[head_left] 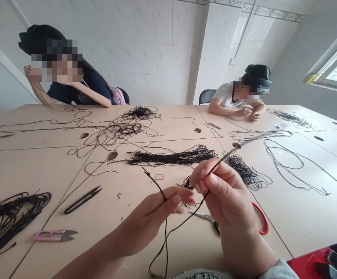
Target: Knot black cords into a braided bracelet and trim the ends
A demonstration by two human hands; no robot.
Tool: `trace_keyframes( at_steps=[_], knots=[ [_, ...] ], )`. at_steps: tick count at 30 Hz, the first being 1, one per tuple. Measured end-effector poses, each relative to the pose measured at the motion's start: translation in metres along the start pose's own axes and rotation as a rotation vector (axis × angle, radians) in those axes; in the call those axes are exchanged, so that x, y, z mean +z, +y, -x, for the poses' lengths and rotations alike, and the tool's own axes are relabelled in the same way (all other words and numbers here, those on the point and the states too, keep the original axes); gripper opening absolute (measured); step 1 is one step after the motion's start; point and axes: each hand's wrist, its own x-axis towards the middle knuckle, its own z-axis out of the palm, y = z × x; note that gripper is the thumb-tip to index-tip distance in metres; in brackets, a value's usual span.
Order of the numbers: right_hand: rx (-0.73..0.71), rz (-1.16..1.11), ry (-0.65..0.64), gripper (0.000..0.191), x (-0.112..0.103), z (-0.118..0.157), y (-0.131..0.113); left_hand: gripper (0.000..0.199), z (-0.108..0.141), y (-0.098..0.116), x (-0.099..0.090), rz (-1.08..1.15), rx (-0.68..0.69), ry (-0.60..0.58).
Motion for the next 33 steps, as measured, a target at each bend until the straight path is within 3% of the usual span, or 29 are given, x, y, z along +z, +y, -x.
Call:
trace_keyframes(
  at_steps=[2,4,9,13,18,23,26,33],
  knots=[
    [-0.087,0.144,0.017,0.006,-0.003,0.003,-0.003,0.035,-0.002,0.002,-0.003,0.021,0.024,0.044],
    [-0.213,0.369,-0.015,0.006,-0.005,0.004,-0.005,0.036,-0.003,0.005,-0.006,0.08,-0.055,-0.017],
    [-0.523,0.916,-0.283,0.023,-0.003,0.003,-0.002,0.027,-0.003,0.008,-0.003,0.187,-0.215,-0.131],
    [-0.54,1.092,-0.462,0.014,-0.005,0.001,0.0,0.027,-0.002,0.01,-0.001,0.115,-0.305,-0.26],
    [-0.421,1.115,-0.547,0.015,-0.013,-0.001,-0.006,0.024,0.004,0.017,-0.003,0.063,-0.35,-0.322],
    [-0.465,1.141,-0.471,0.011,-0.014,-0.004,-0.009,0.017,0.009,0.019,-0.008,0.331,-0.237,-0.341],
    [-0.527,1.135,-0.353,0.016,-0.014,-0.004,-0.011,0.029,0.01,0.022,-0.013,0.475,-0.186,-0.328],
    [-0.59,1.15,-0.254,0.027,-0.014,0.0,-0.015,0.048,0.011,0.037,-0.016,0.333,-0.102,-0.127]
  ],
)
